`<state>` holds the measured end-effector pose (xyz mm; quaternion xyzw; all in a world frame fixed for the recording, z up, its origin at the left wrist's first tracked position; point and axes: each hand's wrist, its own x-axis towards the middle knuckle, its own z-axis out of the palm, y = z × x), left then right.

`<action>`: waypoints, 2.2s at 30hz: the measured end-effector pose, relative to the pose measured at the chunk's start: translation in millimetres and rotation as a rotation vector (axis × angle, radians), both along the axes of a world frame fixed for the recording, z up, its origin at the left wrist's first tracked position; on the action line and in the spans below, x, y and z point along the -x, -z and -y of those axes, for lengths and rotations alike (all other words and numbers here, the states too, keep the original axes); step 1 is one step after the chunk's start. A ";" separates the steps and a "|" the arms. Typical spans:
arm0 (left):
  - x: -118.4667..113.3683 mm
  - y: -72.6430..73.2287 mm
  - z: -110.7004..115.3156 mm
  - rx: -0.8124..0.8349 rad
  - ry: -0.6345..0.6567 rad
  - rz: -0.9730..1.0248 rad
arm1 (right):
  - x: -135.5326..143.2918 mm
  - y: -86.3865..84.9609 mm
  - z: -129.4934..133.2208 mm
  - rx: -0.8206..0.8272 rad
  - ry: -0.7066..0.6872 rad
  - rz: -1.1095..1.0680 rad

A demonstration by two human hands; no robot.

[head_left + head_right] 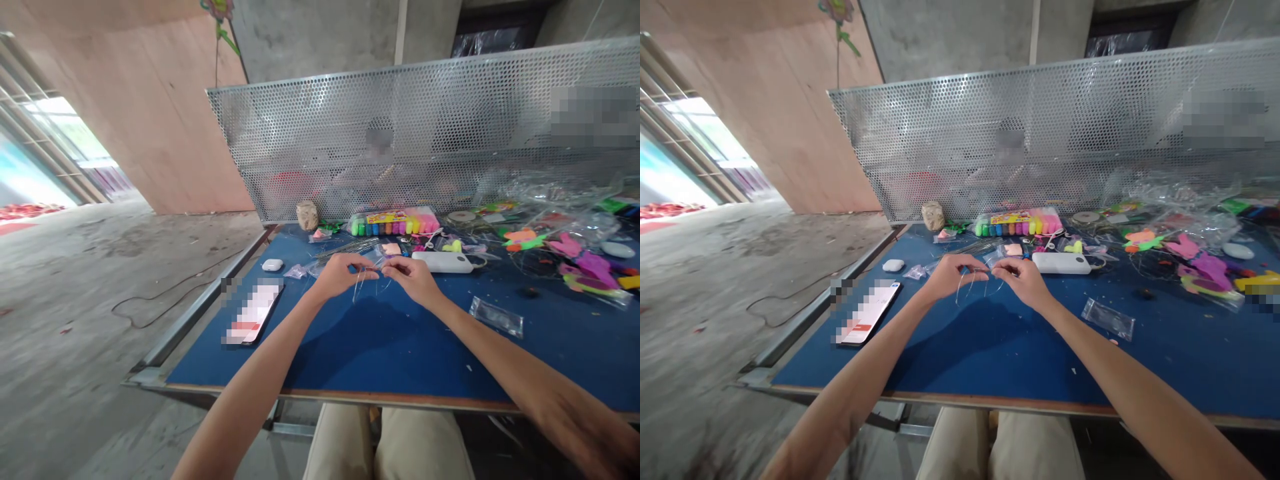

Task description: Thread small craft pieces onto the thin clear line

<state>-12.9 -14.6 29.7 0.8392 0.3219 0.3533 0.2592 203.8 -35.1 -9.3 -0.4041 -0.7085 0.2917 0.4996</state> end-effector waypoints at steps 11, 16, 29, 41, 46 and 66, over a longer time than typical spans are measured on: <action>9.0 1.7 -10.2 -0.199 -0.131 0.045 | -2.0 5.0 -7.7 0.016 0.039 -0.012; 17.9 -5.7 -10.2 -0.406 -0.376 0.128 | -9.6 4.1 -12.1 -0.081 0.220 0.069; -0.9 16.2 -11.9 -0.322 -0.035 -0.050 | -4.4 -1.5 -3.0 -0.103 0.096 0.163; -5.0 21.2 -12.0 0.035 0.018 0.175 | -3.8 3.0 -7.6 -0.013 -0.020 0.094; -4.5 22.4 -14.4 -0.025 0.005 0.197 | -4.4 3.5 -7.8 0.019 -0.065 0.052; -2.6 18.2 -11.5 -0.227 0.042 0.003 | -11.4 6.7 -16.1 0.132 -0.279 0.118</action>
